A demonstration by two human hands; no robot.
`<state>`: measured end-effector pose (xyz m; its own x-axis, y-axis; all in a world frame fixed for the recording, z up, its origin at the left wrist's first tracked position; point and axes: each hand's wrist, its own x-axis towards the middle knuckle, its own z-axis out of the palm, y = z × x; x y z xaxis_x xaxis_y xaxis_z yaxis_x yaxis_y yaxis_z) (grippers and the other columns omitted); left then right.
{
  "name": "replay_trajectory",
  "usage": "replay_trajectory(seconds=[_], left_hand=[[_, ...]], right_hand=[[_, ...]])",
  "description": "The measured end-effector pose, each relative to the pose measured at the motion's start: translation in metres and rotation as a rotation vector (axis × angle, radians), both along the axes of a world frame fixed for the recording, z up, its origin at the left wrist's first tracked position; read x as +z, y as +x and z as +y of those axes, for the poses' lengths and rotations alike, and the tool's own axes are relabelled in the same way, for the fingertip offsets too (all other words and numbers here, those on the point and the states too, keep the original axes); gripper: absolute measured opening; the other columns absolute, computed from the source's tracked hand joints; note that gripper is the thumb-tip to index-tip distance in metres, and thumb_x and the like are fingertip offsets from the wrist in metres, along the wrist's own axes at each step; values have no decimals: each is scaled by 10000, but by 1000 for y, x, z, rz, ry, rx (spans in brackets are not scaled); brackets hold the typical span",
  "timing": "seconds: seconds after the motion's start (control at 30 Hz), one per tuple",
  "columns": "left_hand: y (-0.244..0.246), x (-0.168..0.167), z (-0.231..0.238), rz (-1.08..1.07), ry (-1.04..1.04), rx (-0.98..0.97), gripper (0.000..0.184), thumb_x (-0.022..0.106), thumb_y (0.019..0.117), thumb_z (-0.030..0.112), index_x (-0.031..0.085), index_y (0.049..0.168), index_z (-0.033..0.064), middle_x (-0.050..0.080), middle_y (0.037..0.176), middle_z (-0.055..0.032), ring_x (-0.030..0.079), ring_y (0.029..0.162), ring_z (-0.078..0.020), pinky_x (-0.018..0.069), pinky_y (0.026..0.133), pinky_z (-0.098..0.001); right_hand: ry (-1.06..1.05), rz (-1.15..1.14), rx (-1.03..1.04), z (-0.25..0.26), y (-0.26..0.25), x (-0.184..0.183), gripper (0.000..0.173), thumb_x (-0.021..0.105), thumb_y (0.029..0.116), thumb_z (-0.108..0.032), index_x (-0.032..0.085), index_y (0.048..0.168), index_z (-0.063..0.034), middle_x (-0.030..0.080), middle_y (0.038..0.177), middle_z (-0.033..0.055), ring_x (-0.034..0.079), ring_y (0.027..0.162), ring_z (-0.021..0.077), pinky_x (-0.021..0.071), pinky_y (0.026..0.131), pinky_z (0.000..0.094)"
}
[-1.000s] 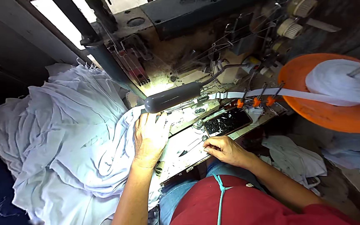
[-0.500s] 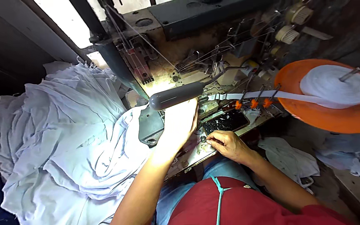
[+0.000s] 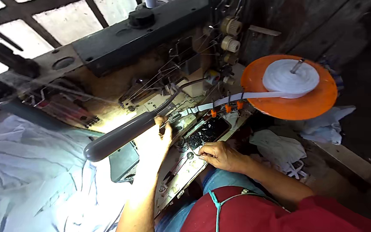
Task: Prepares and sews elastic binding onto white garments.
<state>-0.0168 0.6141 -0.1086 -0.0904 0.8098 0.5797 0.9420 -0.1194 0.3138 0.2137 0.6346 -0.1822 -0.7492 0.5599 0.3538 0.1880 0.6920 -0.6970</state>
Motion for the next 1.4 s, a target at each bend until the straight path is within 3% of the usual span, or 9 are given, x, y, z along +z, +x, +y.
replay_trajectory(seconds=[0.13, 0.23, 0.3, 0.43, 0.7, 0.83, 1.13, 1.3, 1.4], left_hand=[[7, -5, 4, 16, 43, 88, 206, 618, 890, 182, 677, 865, -14, 675, 845, -190, 671, 798, -372, 487, 708, -570], [-1, -15, 4, -43, 131, 1, 199, 617, 904, 168, 672, 865, -19, 687, 910, -188, 674, 891, -321, 502, 796, -491], [-5, -15, 1, 23, 125, -67, 212, 592, 937, 161, 679, 901, -29, 709, 992, -207, 682, 984, -355, 504, 866, -516], [3, 3, -4, 274, 58, -25, 196, 595, 946, 89, 649, 825, -55, 675, 832, -233, 695, 823, -428, 521, 711, -589], [4, 18, -10, 214, -95, -1, 172, 670, 928, 92, 645, 809, -30, 638, 761, -215, 673, 772, -414, 513, 685, -577], [7, 15, -9, 213, -180, 56, 196, 673, 959, 142, 693, 1002, -48, 677, 909, -258, 681, 944, -465, 529, 819, -607], [-2, -10, -24, 99, 71, 23, 262, 605, 994, 219, 715, 1052, -12, 697, 992, -211, 695, 923, -371, 543, 807, -537], [19, 29, -17, 37, -263, 12, 311, 594, 1026, 144, 672, 1221, -85, 646, 1223, -288, 624, 1147, -453, 487, 967, -573], [25, 43, -16, -36, -294, -36, 281, 575, 1021, 79, 683, 1165, -137, 660, 1152, -327, 623, 1119, -486, 480, 963, -569]], right_hand=[[17, 20, 27, -2, -3, -3, 181, 583, 981, -86, 723, 972, 28, 704, 850, 156, 680, 761, 236, 535, 702, 352], [23, 23, 24, 0, 0, -3, 170, 584, 974, -76, 719, 960, 27, 702, 846, 154, 673, 745, 228, 530, 686, 345], [4, -5, 21, 1, 4, -5, 178, 576, 986, -89, 718, 973, 19, 699, 850, 150, 666, 740, 224, 527, 685, 344], [7, -21, 18, 3, 4, -8, 184, 579, 985, -104, 718, 963, 15, 691, 829, 145, 661, 724, 225, 526, 675, 345], [10, -12, 54, -2, -6, -12, 183, 582, 978, -101, 725, 973, 14, 711, 856, 140, 680, 746, 217, 544, 697, 330], [19, -20, 49, -2, -9, -15, 185, 584, 974, -104, 730, 970, 10, 714, 853, 138, 690, 757, 216, 551, 707, 328], [38, -24, 20, -1, -11, -19, 199, 576, 971, -122, 738, 958, -7, 725, 866, 122, 690, 744, 193, 556, 696, 310], [31, -23, 35, -1, -15, -19, 205, 576, 973, -131, 738, 959, -8, 718, 854, 121, 686, 742, 197, 553, 691, 315], [24, -11, 43, -4, -17, -17, 200, 574, 973, -120, 736, 959, -3, 720, 857, 126, 694, 762, 205, 556, 708, 320]])
